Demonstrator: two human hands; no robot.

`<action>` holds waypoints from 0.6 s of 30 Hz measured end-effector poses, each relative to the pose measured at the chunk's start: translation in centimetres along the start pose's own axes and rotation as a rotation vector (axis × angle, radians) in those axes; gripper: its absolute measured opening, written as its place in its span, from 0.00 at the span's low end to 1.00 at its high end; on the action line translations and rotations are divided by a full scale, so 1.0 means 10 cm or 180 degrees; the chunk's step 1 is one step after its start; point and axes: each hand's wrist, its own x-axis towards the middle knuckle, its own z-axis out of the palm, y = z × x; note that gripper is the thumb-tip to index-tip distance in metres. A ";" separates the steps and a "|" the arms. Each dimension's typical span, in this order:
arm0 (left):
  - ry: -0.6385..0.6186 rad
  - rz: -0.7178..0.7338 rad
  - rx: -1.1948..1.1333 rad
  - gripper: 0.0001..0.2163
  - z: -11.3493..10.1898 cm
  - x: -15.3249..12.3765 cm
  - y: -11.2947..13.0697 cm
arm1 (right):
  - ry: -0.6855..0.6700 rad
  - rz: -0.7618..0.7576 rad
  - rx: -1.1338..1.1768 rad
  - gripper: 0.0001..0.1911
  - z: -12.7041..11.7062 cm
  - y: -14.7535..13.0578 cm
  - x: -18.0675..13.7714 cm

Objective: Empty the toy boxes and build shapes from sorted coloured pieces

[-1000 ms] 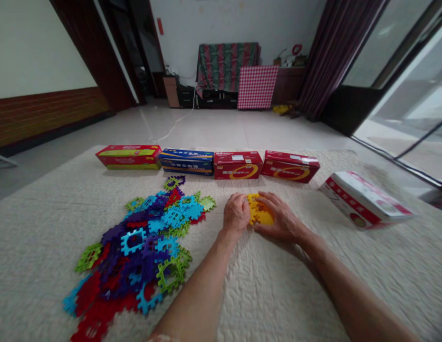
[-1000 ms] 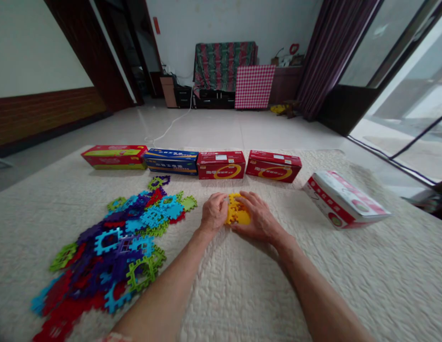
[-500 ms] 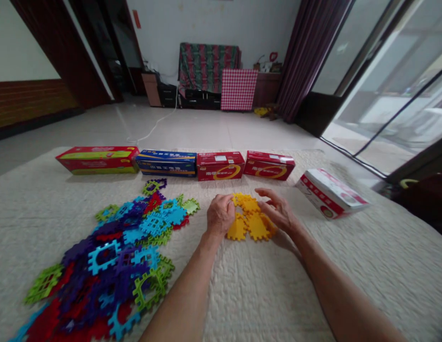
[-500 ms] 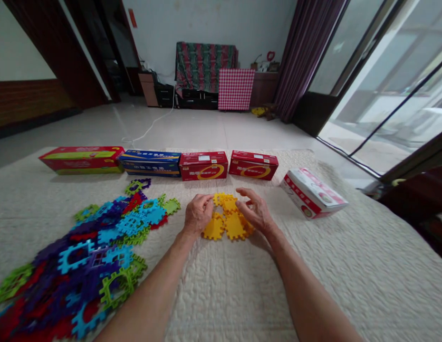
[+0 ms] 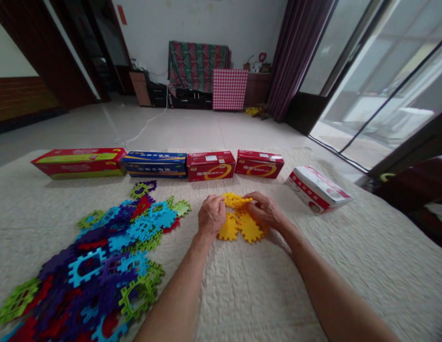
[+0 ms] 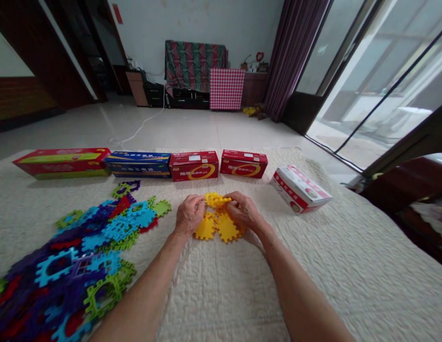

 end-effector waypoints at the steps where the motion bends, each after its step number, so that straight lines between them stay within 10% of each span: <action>1: -0.0002 0.0001 0.0001 0.13 0.00 0.00 0.00 | 0.0165 0.0163 0.0049 0.15 -0.01 0.03 0.01; 8: -0.0018 0.0012 0.0074 0.12 0.01 0.01 -0.03 | 0.0701 0.0866 -0.0843 0.24 -0.20 0.28 0.05; 18: 0.0061 0.0113 0.0077 0.12 0.03 0.01 -0.07 | -0.0016 -0.0063 -0.1177 0.25 -0.25 0.54 -0.01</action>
